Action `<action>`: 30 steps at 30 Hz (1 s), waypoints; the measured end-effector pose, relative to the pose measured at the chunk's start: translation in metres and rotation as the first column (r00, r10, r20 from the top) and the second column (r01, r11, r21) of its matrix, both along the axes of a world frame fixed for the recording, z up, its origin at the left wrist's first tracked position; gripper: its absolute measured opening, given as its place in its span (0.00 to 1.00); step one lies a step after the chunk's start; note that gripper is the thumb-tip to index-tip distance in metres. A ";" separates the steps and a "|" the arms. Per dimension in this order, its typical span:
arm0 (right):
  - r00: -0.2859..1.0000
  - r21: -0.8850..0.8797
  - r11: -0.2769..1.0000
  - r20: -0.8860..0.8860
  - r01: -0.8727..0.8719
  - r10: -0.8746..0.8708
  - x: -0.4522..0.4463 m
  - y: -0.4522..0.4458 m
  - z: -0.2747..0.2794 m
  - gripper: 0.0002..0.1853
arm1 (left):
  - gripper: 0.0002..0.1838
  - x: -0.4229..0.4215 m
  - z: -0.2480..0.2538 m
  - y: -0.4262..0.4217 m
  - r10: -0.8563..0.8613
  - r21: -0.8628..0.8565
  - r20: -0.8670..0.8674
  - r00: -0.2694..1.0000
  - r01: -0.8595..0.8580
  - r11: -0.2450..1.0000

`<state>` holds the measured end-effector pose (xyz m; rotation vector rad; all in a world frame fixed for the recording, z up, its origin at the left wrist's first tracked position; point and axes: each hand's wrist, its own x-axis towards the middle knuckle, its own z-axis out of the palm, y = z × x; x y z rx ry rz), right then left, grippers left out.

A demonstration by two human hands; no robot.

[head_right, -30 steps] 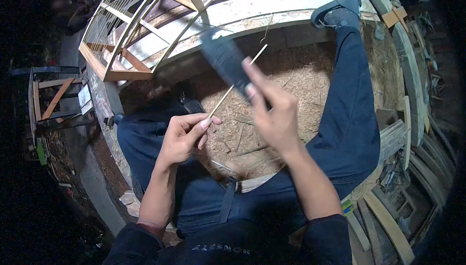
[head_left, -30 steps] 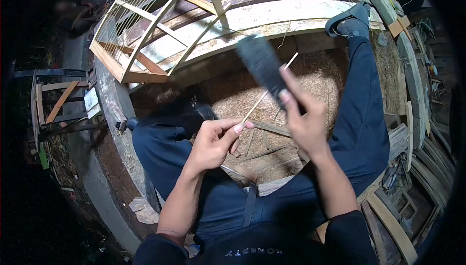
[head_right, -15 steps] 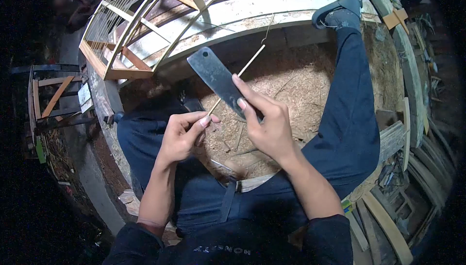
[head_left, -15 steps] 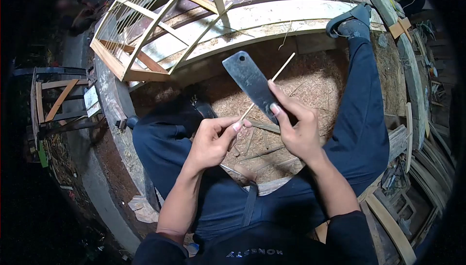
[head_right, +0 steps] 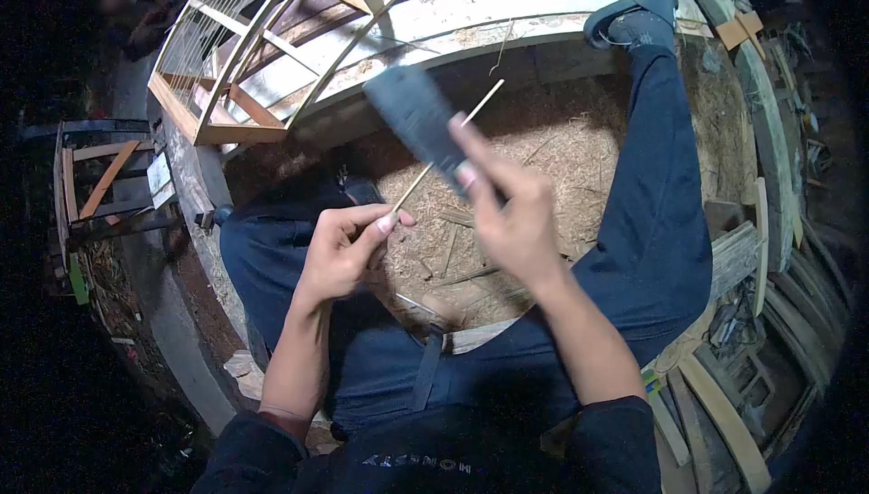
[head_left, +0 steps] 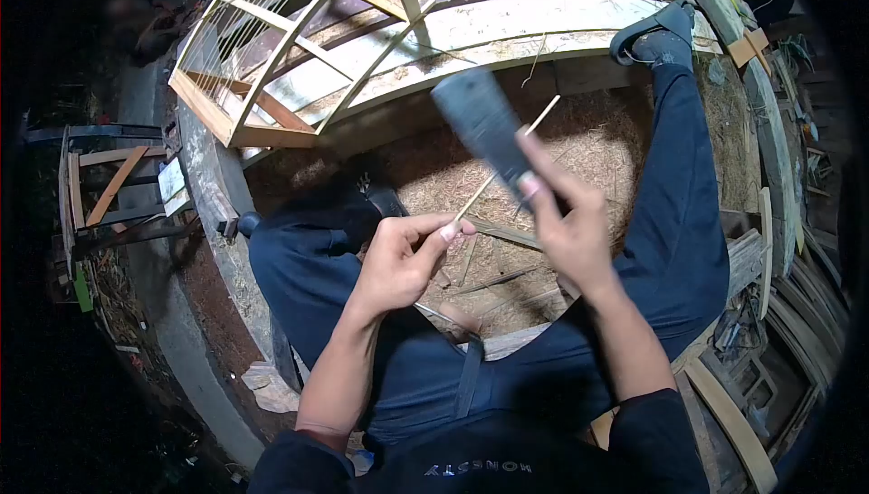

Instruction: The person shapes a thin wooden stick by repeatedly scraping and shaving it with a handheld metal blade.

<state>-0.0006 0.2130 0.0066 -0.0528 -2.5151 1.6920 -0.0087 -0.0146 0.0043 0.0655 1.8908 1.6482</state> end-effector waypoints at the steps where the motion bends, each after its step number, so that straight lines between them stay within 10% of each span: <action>1: 0.995 0.005 0.995 0.018 -0.099 0.099 0.006 -0.005 -0.001 0.26 | 0.12 -0.001 0.001 0.001 0.014 -0.006 0.006 1.000 -0.014 1.000; 5: 0.977 -0.021 0.985 -0.122 0.172 -0.174 -0.013 0.004 -0.008 0.26 | 0.11 0.000 0.003 -0.001 0.015 0.030 0.038 0.999 -0.016 0.999; 9: 0.990 0.076 0.996 -0.132 -0.049 0.059 0.006 -0.009 -0.009 0.26 | 0.11 -0.001 -0.004 0.001 0.020 -0.008 -0.006 1.000 -0.020 1.000; 13: 0.986 -0.029 0.988 -0.051 0.155 -0.156 -0.011 0.000 -0.005 0.26 | 0.11 -0.001 0.002 0.001 0.025 -0.014 0.002 1.000 -0.025 1.000; 21: 0.977 -0.128 0.972 0.102 0.197 -0.185 -0.003 0.000 -0.006 0.26 | 0.11 0.001 0.007 0.002 -0.012 -0.026 -0.015 1.000 0.011 1.000; 24: 0.996 0.048 0.995 -0.015 -0.088 0.089 0.006 -0.006 -0.005 0.26 | 0.11 0.001 -0.004 0.002 -0.003 -0.049 -0.057 0.998 0.000 0.999; 30: 0.998 -0.031 0.998 -0.009 0.054 -0.055 0.002 -0.007 -0.009 0.26 | 0.11 0.000 0.000 0.005 -0.010 -0.053 -0.052 0.999 0.007 0.999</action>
